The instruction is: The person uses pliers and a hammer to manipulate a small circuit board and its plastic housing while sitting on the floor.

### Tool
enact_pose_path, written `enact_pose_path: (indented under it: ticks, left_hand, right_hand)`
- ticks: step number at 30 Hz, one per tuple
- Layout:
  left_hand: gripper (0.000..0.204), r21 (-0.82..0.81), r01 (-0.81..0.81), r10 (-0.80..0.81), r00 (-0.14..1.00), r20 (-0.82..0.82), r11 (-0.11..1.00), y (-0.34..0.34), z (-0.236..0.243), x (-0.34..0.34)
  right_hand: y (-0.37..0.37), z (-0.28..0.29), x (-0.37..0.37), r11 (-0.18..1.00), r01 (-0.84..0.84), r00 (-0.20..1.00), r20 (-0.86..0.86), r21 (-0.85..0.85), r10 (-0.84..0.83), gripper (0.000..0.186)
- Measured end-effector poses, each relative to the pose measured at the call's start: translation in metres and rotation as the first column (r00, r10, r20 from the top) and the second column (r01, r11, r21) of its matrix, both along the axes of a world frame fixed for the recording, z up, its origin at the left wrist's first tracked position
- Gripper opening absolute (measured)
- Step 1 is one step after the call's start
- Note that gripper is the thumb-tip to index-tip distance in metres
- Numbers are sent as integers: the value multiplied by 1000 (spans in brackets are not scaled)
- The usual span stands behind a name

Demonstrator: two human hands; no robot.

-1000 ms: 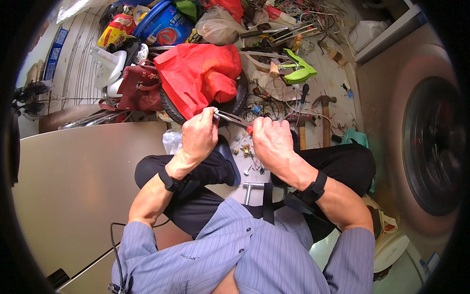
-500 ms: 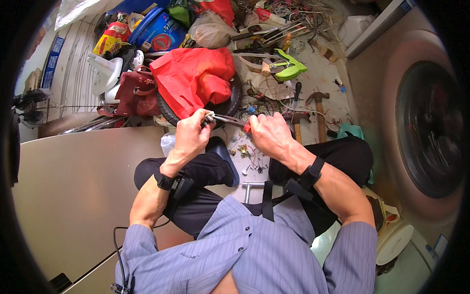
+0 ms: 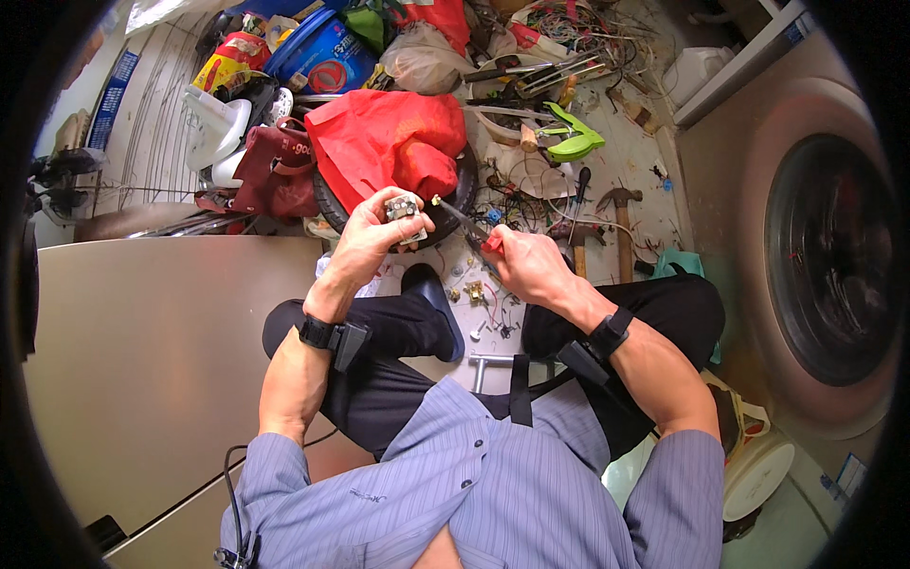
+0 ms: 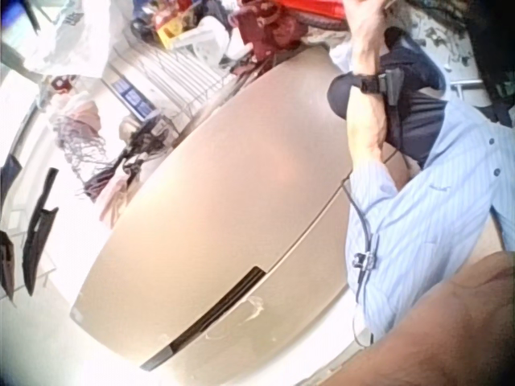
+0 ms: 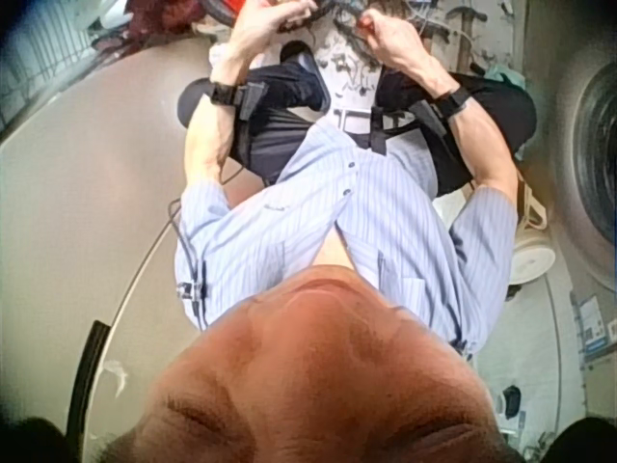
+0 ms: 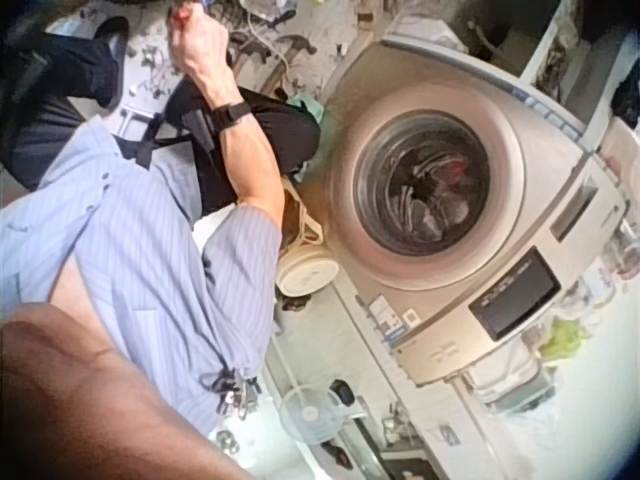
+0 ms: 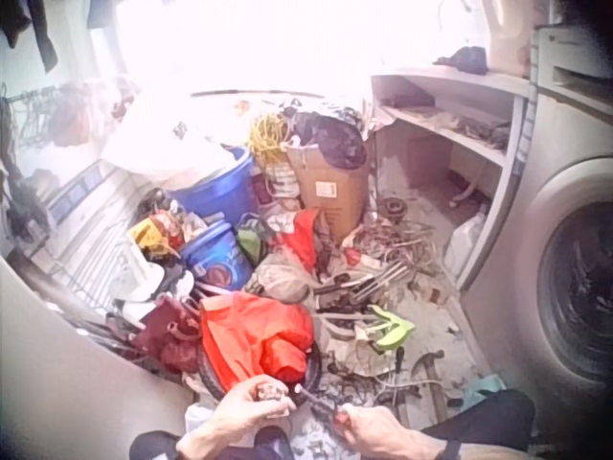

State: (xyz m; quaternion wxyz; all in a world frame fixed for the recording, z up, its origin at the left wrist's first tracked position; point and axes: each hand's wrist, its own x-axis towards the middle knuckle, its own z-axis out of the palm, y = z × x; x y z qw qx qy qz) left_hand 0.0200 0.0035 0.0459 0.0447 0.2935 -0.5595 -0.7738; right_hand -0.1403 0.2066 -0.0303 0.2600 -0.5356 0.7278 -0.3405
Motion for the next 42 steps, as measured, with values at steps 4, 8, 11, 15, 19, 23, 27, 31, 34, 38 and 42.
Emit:
enact_pose_path:
  ticks: [4, 8, 11, 15, 19, 23, 27, 31, 34, 38, 42]
  left_hand:
    - [21, -75, 45, -48, 998, -35, 996, -2, -12, 0]
    - [20, -215, 29, -3, 993, 118, 976, 0, -17, -3]
    - [21, -264, 30, 4, 992, 125, 964, 4, -12, -3]
    - [24, -206, 50, -36, 997, 72, 977, 6, -10, -12]
    - [33, -66, 35, -29, 995, 90, 997, 9, -11, -8]
    - [43, -48, 54, -52, 998, 47, 997, 10, -21, -3]
    - [41, -47, 60, -56, 995, 80, 997, 11, -21, -3]
    - [40, -51, 77, -70, 990, 120, 996, 10, -23, -4]
    - [39, -70, 92, -82, 987, 140, 993, 14, -29, -3]
    - [28, -93, 195, -176, 968, 180, 976, 22, -48, -2]
    - [23, -42, 230, -211, 939, 272, 972, 30, -61, -2]
  right_hand:
    - [1, -7, -2, 998, -45, 994, -98, 33, 48, 21]
    - [25, -57, -15, 935, -136, 942, -251, 327, 225, 19]
    - [40, -65, -11, 772, -201, 892, -213, 604, 399, 20]
    - [60, -82, -7, 567, -246, 806, -158, 786, 570, 24]
    - [53, -82, -8, 509, -256, 737, -175, 821, 653, 24]
    - [46, -77, -7, 573, -175, 767, -254, 801, 589, 24]
    - [46, -75, -4, 555, -46, 776, -320, 830, 543, 24]
    - [51, -83, -11, 661, -146, 795, -310, 736, 521, 21]
    - [43, -75, -14, 560, -141, 772, -263, 816, 579, 24]
    - [43, -72, -22, 580, -167, 806, -228, 797, 545, 21]
    - [32, -51, -25, 588, -291, 831, -105, 755, 547, 19]
